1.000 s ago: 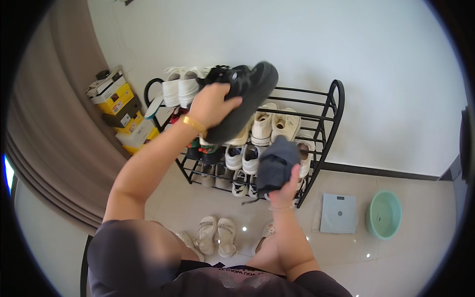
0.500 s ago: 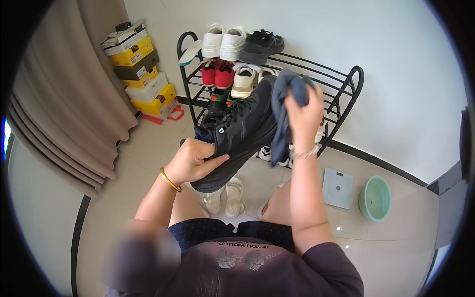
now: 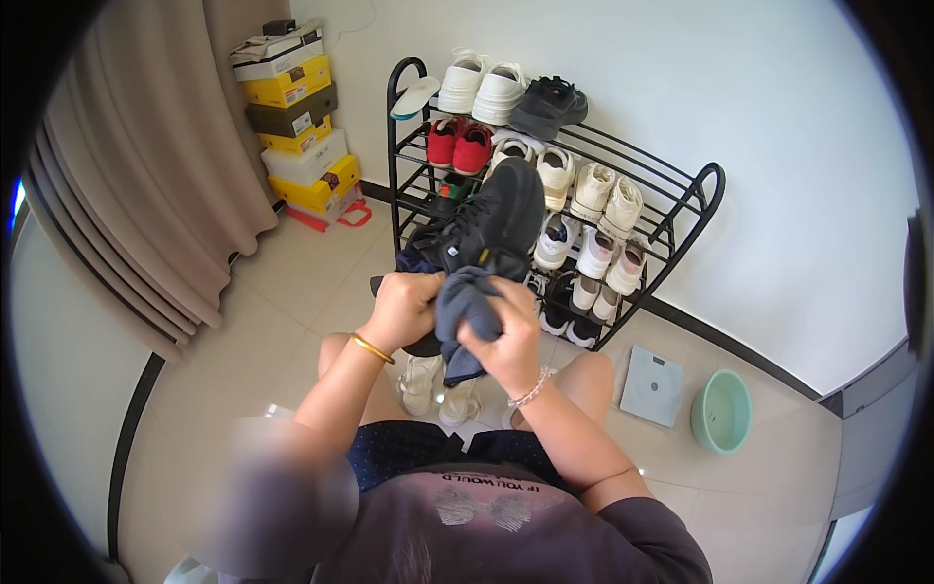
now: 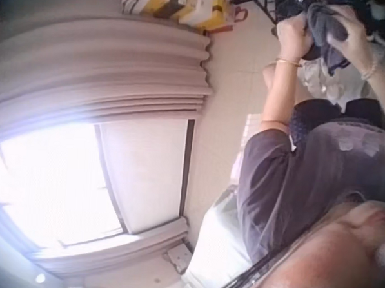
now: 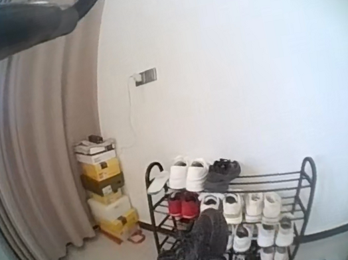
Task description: The person sits on the floor and wipes a white sandal with a grey cloth. They then pick up several pairs of shoes from the floor, including white sneakers, black sneakers, and red sneakers, and place them onto a multi-tiered shoe rack. Finally, they wipe a pair of black sneakers with the cloth.
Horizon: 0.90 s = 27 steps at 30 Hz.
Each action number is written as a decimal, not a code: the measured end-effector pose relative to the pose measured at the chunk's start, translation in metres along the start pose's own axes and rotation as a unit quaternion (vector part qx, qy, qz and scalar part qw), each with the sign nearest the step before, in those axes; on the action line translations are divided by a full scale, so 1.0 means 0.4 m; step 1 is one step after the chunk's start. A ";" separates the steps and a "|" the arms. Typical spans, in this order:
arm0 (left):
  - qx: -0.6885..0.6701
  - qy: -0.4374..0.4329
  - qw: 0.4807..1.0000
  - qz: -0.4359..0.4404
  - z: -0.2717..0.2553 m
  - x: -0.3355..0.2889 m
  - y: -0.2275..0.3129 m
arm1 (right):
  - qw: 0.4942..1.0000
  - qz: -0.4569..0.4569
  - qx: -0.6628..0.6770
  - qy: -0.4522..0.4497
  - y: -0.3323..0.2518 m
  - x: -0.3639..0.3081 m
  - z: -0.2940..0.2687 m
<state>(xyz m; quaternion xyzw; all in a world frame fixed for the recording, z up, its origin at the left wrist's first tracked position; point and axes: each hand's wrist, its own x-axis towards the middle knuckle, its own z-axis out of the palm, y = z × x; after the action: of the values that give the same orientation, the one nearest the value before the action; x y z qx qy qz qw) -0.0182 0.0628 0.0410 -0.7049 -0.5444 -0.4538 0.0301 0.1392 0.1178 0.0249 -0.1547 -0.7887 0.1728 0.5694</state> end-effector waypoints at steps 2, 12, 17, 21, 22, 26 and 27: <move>0.086 -0.006 0.994 0.061 -0.011 0.006 0.019 | 0.990 0.002 -0.092 0.104 0.032 0.029 -0.013; 0.279 -0.024 0.937 0.208 -0.009 -0.036 0.010 | 0.993 0.034 0.056 -0.096 -0.011 0.075 -0.004; 0.261 -0.048 0.938 0.223 0.009 -0.095 -0.003 | 0.989 -0.039 -0.139 0.035 0.084 0.111 0.011; 0.255 -0.055 0.934 0.243 0.027 -0.136 -0.016 | 0.977 0.180 -0.048 0.100 0.198 0.099 -0.067; 0.253 -0.057 0.933 0.250 0.035 -0.156 -0.018 | 0.959 0.256 0.018 0.117 0.209 0.083 -0.085; 0.251 -0.035 0.927 0.276 0.091 -0.189 -0.050 | 0.823 0.394 0.327 0.245 0.207 0.018 -0.120; 0.236 -0.030 0.931 0.277 0.114 -0.198 -0.059 | 0.797 0.395 0.377 0.259 0.223 0.000 -0.126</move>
<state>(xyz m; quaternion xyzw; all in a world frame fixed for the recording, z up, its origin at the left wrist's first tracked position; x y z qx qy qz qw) -0.0089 0.0380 -0.0497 -0.8137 -0.4193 -0.2646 0.3035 0.1914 0.2024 -0.0007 -0.2652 -0.3548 0.6197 0.6478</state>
